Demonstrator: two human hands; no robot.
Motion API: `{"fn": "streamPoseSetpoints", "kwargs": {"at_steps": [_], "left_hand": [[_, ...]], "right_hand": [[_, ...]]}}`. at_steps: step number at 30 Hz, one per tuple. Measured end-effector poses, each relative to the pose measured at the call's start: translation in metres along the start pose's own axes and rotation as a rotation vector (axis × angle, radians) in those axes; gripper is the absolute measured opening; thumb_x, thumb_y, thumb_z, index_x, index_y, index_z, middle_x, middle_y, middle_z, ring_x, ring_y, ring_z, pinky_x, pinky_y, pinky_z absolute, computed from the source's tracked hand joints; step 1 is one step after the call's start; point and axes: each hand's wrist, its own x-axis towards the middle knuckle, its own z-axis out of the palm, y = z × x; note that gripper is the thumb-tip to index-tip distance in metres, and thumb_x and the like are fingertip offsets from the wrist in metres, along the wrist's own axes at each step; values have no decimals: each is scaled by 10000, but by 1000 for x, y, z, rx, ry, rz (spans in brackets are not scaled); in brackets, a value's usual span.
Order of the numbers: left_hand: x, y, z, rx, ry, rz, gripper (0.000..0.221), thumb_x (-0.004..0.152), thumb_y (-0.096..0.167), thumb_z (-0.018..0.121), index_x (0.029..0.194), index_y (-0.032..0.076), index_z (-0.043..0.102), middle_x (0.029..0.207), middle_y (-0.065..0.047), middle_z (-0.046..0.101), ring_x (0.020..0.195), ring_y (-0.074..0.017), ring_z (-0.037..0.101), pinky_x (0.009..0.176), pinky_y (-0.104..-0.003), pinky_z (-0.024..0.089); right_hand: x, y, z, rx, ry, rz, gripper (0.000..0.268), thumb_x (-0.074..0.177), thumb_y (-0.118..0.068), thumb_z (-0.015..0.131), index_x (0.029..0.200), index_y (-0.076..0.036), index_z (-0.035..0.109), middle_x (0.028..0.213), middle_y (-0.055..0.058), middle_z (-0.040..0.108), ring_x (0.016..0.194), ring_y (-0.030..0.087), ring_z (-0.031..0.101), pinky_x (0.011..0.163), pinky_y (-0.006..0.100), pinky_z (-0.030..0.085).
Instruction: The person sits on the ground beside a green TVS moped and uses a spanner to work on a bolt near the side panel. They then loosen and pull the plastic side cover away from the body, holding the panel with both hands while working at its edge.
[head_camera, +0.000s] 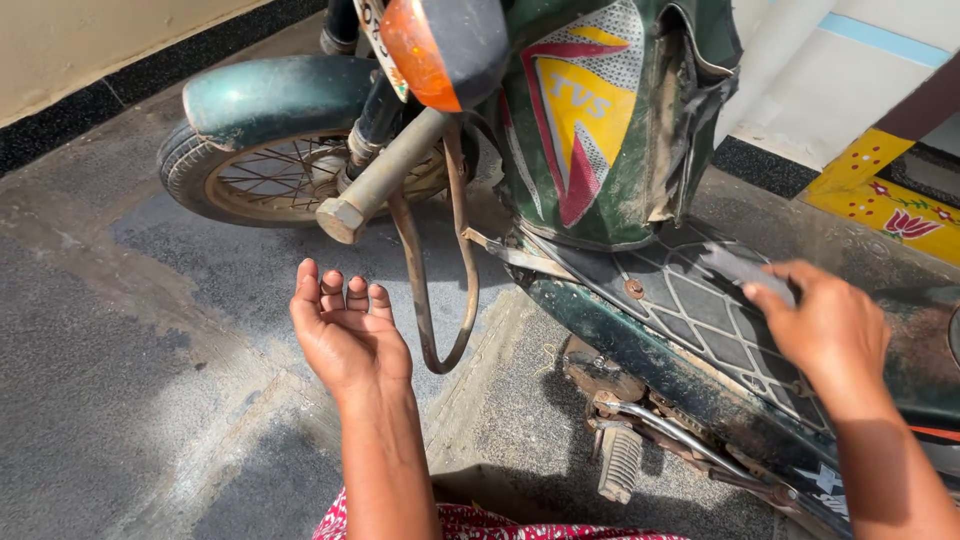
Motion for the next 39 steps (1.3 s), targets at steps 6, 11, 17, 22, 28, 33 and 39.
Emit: {"fn": "streamPoseSetpoints", "kwargs": {"at_steps": [6,11,17,22,28,33,39], "left_hand": [[3,8,-2,-7,9,15,294,973,278,608,1230,137,601,882,35,619,797,-122,583,744,-315,490],[3,3,-3,-20,9,2,300,972,278,608,1238,139,608,880,37,615,791,-119,579,736,-313,492],[4,-4,-4,-2,10,-7,321,964,278,604,1254,140,605,882,34,625,792,-121,583,737,-313,497],[8,-3,-4,3,8,-5,315,974,280,607,1255,139,596,883,33,620,803,-121,585,751,-313,499],[-21,-19,7,170,-6,238,270,1009,243,563,1228,88,586,913,-19,617,792,-116,611,692,-294,530],[-81,-75,-6,553,-585,747,194,1074,160,578,1226,41,560,1030,-83,607,835,-131,608,751,-260,527],[-94,-112,19,1176,-693,-43,235,910,240,680,1064,66,713,844,-7,735,715,-91,655,608,-258,500]], "right_hand": [[-12,27,51,-155,88,35,409,857,-517,781,1183,-271,798,1091,128,742,1020,368,675,834,537,490],[-22,-42,60,27,305,-214,257,920,-418,764,1048,-199,804,1044,65,747,987,311,652,862,480,491],[-22,-94,68,243,274,-224,253,880,-355,808,891,-104,776,852,62,694,862,300,618,755,430,494],[-17,-88,80,188,342,-375,227,924,-275,784,867,-65,722,901,91,674,916,328,611,801,450,508],[-8,-84,62,270,276,-556,79,893,-125,751,924,-55,732,912,98,673,899,327,606,815,443,512],[4,-78,51,386,139,-716,163,852,-65,677,1000,-60,746,971,120,677,940,334,626,783,434,508],[4,-89,53,244,-14,-273,283,867,-350,778,855,-70,734,817,80,674,823,277,670,751,435,529]]}}
